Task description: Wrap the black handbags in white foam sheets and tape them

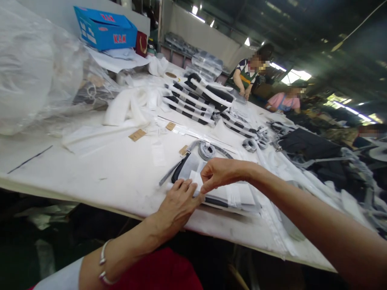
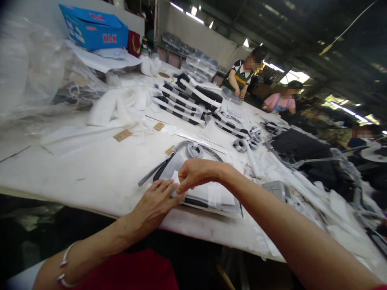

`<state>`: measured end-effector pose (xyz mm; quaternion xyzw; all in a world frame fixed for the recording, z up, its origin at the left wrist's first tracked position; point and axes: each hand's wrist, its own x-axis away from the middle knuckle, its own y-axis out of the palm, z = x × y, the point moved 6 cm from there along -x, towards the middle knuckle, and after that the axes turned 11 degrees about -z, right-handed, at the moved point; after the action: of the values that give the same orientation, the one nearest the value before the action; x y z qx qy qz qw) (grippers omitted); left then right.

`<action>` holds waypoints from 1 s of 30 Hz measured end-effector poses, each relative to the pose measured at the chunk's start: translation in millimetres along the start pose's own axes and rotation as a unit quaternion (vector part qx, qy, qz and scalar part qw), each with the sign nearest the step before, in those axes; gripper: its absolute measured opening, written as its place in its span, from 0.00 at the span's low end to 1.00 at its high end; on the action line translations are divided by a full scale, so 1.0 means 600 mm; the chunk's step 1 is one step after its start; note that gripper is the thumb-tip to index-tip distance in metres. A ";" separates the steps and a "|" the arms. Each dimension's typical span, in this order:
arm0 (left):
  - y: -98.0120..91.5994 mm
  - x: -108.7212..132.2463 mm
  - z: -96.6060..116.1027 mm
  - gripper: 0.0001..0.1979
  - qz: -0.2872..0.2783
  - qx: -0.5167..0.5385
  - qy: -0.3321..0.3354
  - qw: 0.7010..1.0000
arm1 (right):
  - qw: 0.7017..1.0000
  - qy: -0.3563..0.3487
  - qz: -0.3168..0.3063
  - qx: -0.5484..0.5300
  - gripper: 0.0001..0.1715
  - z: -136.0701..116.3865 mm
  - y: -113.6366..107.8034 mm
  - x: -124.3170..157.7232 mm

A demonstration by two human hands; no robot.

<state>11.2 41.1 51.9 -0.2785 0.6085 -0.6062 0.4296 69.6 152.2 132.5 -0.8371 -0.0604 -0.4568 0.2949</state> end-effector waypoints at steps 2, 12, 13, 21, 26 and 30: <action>0.002 0.000 -0.002 0.19 0.003 0.007 -0.001 1.000 | 0.998 0.023 -0.007 0.054 0.13 -0.002 -0.009 -0.020; 0.003 0.000 -0.004 0.21 0.003 0.015 -0.005 1.000 | 0.941 0.094 -0.017 0.326 0.17 -0.008 -0.016 -0.096; 0.002 0.000 -0.004 0.21 0.005 0.014 -0.006 1.000 | 0.937 0.094 -0.012 0.337 0.18 -0.006 -0.016 -0.101; 0.009 -0.004 -0.006 0.20 0.001 0.009 -0.004 1.000 | 0.906 0.071 0.040 0.416 0.21 -0.006 -0.015 -0.119; 0.005 -0.004 -0.005 0.19 0.017 -0.022 -0.006 1.000 | 0.907 0.090 0.094 0.401 0.34 0.012 -0.027 -0.108; 0.002 -0.005 -0.002 0.19 0.017 -0.035 -0.010 0.999 | 0.920 0.146 0.180 0.315 0.34 0.048 -0.038 -0.083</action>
<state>12.0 44.2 50.9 -0.2893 0.6296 -0.5746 0.4356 53.4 194.8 90.9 -0.6218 -0.0057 -0.4701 0.6264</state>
